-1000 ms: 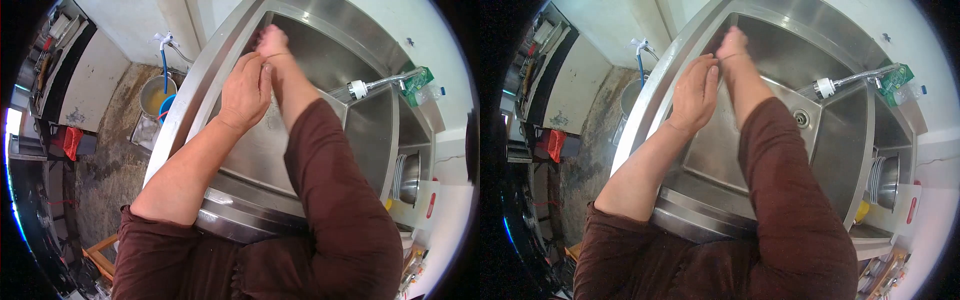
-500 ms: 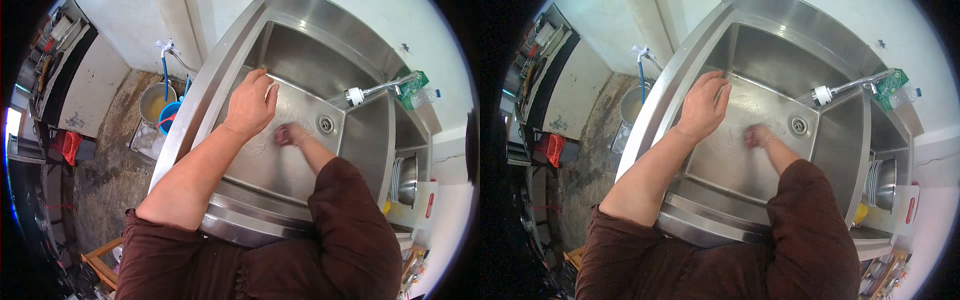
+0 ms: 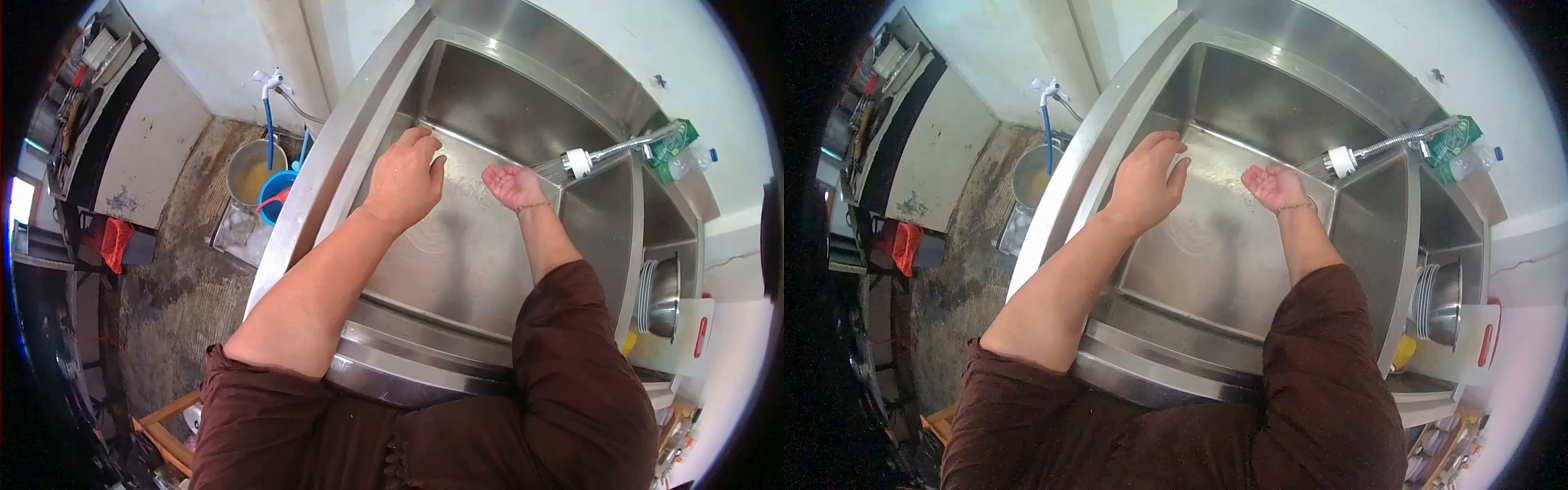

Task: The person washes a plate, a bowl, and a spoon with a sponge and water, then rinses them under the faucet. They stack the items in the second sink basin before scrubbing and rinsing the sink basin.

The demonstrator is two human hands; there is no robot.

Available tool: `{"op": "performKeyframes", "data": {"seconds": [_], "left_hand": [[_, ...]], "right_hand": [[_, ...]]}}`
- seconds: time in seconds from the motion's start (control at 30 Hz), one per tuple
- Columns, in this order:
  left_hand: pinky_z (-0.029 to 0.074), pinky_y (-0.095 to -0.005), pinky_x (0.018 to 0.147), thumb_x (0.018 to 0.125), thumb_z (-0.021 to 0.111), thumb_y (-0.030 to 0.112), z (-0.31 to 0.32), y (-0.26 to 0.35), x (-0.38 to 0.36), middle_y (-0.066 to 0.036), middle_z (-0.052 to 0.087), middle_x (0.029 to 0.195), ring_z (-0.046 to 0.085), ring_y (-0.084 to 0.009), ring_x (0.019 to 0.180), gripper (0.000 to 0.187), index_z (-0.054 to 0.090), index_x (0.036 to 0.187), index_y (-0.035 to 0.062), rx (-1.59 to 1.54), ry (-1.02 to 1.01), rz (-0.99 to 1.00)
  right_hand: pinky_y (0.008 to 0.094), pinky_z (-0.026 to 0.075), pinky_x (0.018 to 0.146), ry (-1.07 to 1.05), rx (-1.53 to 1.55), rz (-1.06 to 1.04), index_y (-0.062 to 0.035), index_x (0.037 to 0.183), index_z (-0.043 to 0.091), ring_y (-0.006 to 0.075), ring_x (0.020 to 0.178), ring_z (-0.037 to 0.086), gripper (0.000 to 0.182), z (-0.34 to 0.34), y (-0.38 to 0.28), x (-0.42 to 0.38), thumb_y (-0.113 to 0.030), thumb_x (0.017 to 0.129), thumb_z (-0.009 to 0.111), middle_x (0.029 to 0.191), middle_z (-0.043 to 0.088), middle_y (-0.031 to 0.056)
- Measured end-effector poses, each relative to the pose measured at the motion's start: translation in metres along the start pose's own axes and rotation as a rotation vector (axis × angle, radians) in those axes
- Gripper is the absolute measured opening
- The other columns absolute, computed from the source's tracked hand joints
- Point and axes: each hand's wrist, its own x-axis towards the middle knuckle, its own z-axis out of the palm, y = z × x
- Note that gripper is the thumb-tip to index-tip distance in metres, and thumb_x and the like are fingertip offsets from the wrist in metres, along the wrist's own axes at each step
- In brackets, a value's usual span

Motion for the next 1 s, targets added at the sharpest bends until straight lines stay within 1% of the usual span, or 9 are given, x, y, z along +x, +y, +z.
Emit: {"op": "performKeyframes", "data": {"seconds": [0.2, 0.27, 0.4, 0.5, 0.7, 0.73, 0.83, 0.93, 1.0], "left_hand": [[0.047, -0.0409, 0.081, 0.081, 0.059, 0.016, -0.007, 0.000, -0.001, -0.018, 0.058, 0.104, 0.058, -0.0346, 0.094, 0.023, 0.059, 0.098, -0.0002, 0.158, -0.313, -0.174], [0.047, -0.0421, 0.083, 0.081, 0.059, 0.018, -0.007, 0.000, -0.001, -0.020, 0.057, 0.105, 0.057, -0.0365, 0.096, 0.027, 0.058, 0.099, -0.0012, 0.265, -0.575, -0.228], [0.046, -0.0432, 0.084, 0.081, 0.059, 0.019, -0.005, -0.005, -0.006, -0.022, 0.057, 0.106, 0.057, -0.0372, 0.097, 0.029, 0.058, 0.100, -0.0018, 0.291, -0.690, -0.196], [0.046, -0.0436, 0.086, 0.081, 0.060, 0.021, -0.005, -0.010, -0.004, -0.022, 0.056, 0.107, 0.057, -0.0372, 0.099, 0.031, 0.056, 0.102, -0.0019, 0.335, -0.785, -0.215], [0.047, -0.0436, 0.084, 0.080, 0.062, 0.021, -0.005, -0.010, -0.005, -0.022, 0.056, 0.107, 0.058, -0.0375, 0.098, 0.033, 0.056, 0.103, -0.0018, 0.342, -0.766, -0.245], [0.047, -0.0437, 0.083, 0.080, 0.062, 0.021, -0.005, -0.010, -0.005, -0.022, 0.057, 0.106, 0.058, -0.0375, 0.098, 0.033, 0.056, 0.103, -0.0018, 0.351, -0.779, -0.244], [0.048, -0.0437, 0.083, 0.080, 0.062, 0.021, -0.006, -0.007, -0.004, -0.022, 0.057, 0.106, 0.058, -0.0372, 0.097, 0.034, 0.056, 0.104, -0.0017, 0.358, -0.807, -0.236], [0.048, -0.0435, 0.083, 0.079, 0.062, 0.021, -0.005, -0.007, -0.004, -0.022, 0.057, 0.106, 0.058, -0.0370, 0.097, 0.034, 0.056, 0.104, -0.0016, 0.358, -0.807, -0.230], [0.048, -0.0434, 0.084, 0.079, 0.062, 0.022, -0.003, -0.008, -0.005, -0.021, 0.057, 0.106, 0.058, -0.0369, 0.098, 0.034, 0.056, 0.104, -0.0016, 0.359, -0.800, -0.224]], "right_hand": [[0.0524, 0.032, 0.105, 0.105, 0.018, -0.116, 0.0130, 0.134, 0.018, 0.0410, 0.127, 0.031, 0.049, -0.009, 0.002, -0.013, -0.018, 0.096, 0.025, 0.138, 0.023, 0.0319], [0.0544, 0.028, 0.106, 0.123, 0.018, -0.121, 0.0131, 0.133, 0.019, 0.0451, 0.127, 0.029, 0.049, 0.013, -0.007, 0.006, -0.018, 0.096, 0.024, 0.138, 0.023, 0.0323], [0.0577, 0.025, 0.105, -0.348, -0.004, -0.192, 0.0141, 0.133, 0.020, 0.0476, 0.127, 0.027, 0.050, 0.098, -0.042, 0.053, -0.015, 0.094, 0.034, 0.138, 0.024, 0.0325], [0.0580, 0.030, 0.102, -0.161, -0.185, -0.386, 0.0145, 0.131, 0.023, 0.0472, 0.123, 0.034, 0.049, 0.141, -0.043, 0.049, -0.012, 0.092, 0.037, 0.134, 0.030, 0.0322], [0.0518, 0.046, 0.080, -0.008, -0.271, -0.374, 0.0102, 0.109, 0.038, 0.0394, 0.095, 0.052, 0.031, 0.014, -0.012, 0.051, -0.014, 0.089, 0.039, 0.106, 0.048, 0.0258], [0.0482, 0.044, 0.083, -0.068, -0.101, -0.081, 0.0087, 0.107, 0.036, 0.0345, 0.091, 0.050, 0.030, -0.056, -0.026, 0.103, -0.016, 0.090, 0.037, 0.100, 0.046, 0.0203], [0.0488, 0.036, 0.096, 0.365, 0.048, -0.196, 0.0101, 0.123, 0.032, 0.0361, 0.115, 0.042, 0.043, -0.074, 0.001, 0.026, -0.016, 0.090, 0.033, 0.124, 0.040, 0.0227], [0.0483, 0.044, 0.088, 0.163, -0.063, -0.025, 0.0084, 0.108, 0.041, 0.0356, 0.098, 0.051, 0.028, -0.077, -0.005, 0.011, -0.014, 0.092, 0.035, 0.106, 0.049, 0.0203], [0.0493, 0.040, 0.094, 0.071, -0.037, -0.064, 0.0106, 0.117, 0.035, 0.0371, 0.108, 0.046, 0.034, -0.054, -0.012, 0.006, -0.013, 0.093, 0.031, 0.118, 0.043, 0.0228]]}}
